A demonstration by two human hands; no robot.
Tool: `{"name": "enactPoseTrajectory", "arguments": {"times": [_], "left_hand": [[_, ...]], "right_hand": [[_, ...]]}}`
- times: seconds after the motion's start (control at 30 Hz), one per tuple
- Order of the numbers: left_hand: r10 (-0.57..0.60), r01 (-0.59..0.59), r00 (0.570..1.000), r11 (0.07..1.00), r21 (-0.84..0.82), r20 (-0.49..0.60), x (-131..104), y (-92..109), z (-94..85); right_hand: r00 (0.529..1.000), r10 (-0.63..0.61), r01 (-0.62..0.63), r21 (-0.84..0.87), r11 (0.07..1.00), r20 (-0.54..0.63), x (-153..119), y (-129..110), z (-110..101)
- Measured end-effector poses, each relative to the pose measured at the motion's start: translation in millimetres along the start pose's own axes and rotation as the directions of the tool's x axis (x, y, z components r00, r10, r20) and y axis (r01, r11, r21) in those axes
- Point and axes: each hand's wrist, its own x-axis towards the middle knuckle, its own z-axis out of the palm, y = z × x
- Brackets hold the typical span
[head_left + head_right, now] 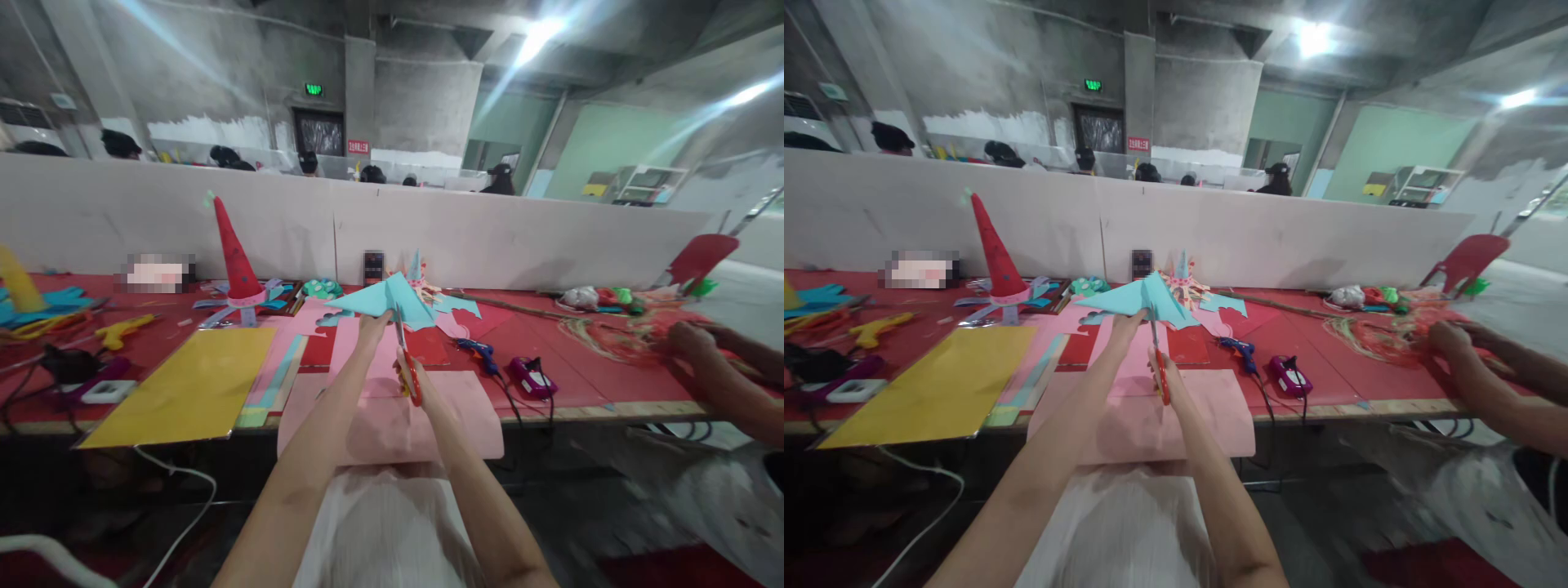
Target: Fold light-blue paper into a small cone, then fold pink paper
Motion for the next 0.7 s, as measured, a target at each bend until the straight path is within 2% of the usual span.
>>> {"name": "enactPoseTrajectory", "arguments": {"times": [0.13, 0.33, 0.57, 0.7], "left_hand": [[0.029, -0.029, 0.999, 0.998, 0.048, -0.016, 10.0, -3.2, 4.7], [0.083, -0.080, 0.996, 0.990, 0.112, -0.021, 13.0, -9.7, 7.7], [0.131, -0.126, 0.991, 0.980, 0.152, -0.020, -12.0, -19.2, -14.4], [0.149, -0.145, 0.989, 0.977, 0.159, -0.014, -25.4, -24.2, -19.4]], "right_hand": [[1.000, 0.012, -0.012, 0.004, 1.000, -0.014, 0.6, -2.1, -1.3], [0.999, 0.016, -0.018, 0.049, 0.999, 0.031, -0.5, -1.1, -3.2], [0.999, 0.023, -0.028, 0.095, 0.995, 0.045, -1.2, 1.3, -1.8], [0.997, 0.044, -0.050, 0.085, 0.995, 0.068, 0.3, 0.8, -3.0]]}}
